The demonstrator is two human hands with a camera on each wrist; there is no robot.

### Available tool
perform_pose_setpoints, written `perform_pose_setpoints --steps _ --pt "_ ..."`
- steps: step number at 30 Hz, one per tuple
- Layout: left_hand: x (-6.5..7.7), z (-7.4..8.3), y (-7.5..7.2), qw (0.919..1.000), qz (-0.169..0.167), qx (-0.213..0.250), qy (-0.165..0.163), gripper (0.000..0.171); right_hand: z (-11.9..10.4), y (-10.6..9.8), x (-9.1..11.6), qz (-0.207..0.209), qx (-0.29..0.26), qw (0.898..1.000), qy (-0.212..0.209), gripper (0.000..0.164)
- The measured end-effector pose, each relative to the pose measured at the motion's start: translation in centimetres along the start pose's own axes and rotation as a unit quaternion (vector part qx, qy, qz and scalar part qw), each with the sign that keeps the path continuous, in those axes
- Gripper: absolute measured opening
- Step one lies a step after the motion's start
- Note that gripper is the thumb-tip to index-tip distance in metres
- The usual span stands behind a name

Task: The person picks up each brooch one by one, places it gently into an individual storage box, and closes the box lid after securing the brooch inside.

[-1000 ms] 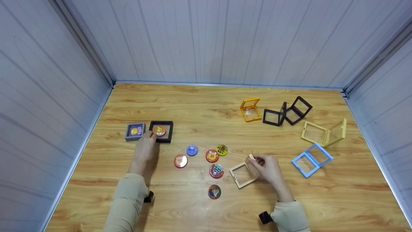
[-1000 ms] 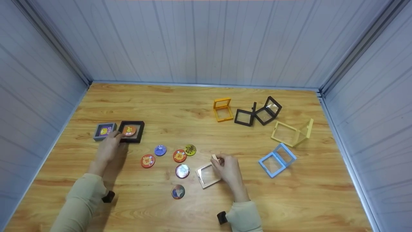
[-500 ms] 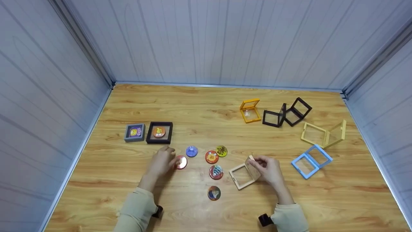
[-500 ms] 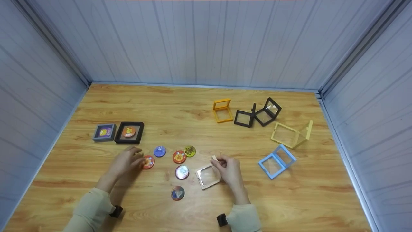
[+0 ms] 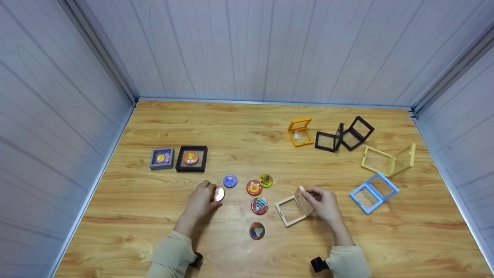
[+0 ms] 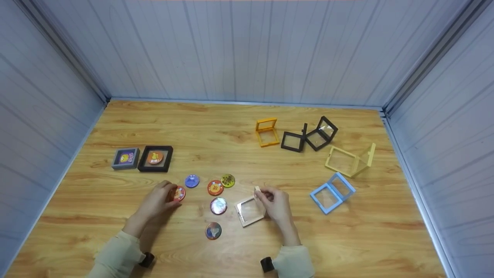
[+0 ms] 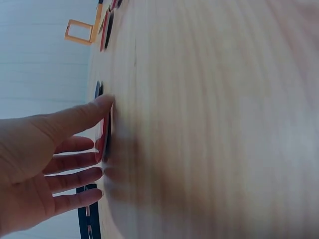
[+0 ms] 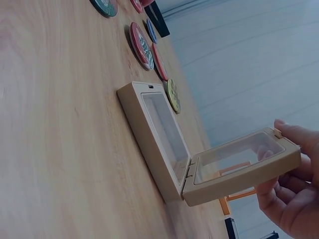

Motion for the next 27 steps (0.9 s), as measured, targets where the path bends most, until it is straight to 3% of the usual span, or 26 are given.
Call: perform_pose_setpoints --steps 6,12,18,23,27 --pt "0.0 0.2 0.3 0.9999 0.013 -0.005 0.004 0.040 -0.2 0.0 0.1 -0.004 -0.016 1.000 0.008 0.010" --pt "0.1 0.2 0.2 0.9992 0.036 0.014 0.000 0.036 -2.2 -0.3 0.6 -0.001 -0.039 0.999 0.012 0.010" --pt "0.3 0.6 -0.1 0.9974 0.058 0.042 -0.007 0.035 -0.6 -0.1 0.3 -0.002 -0.061 0.998 0.017 0.014" --pt "0.7 1.7 -0.2 0.9958 0.057 0.066 -0.027 0.041 -2.3 -0.3 0.7 0.001 -0.070 0.997 0.024 0.011" --pt "1.0 3.1 -0.1 0.9939 0.074 0.080 -0.014 0.044 -2.8 -0.4 0.9 0.003 -0.069 0.997 0.022 0.010"
Point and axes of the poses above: each hand's wrist, its own x-axis away from the middle knuckle, its own y-axis out of the palm, z = x × y, the point moved 5 cm from there along -x, towards the middle knuckle, and after that the axes turned 1 degree about -z, right-handed, at the moved point
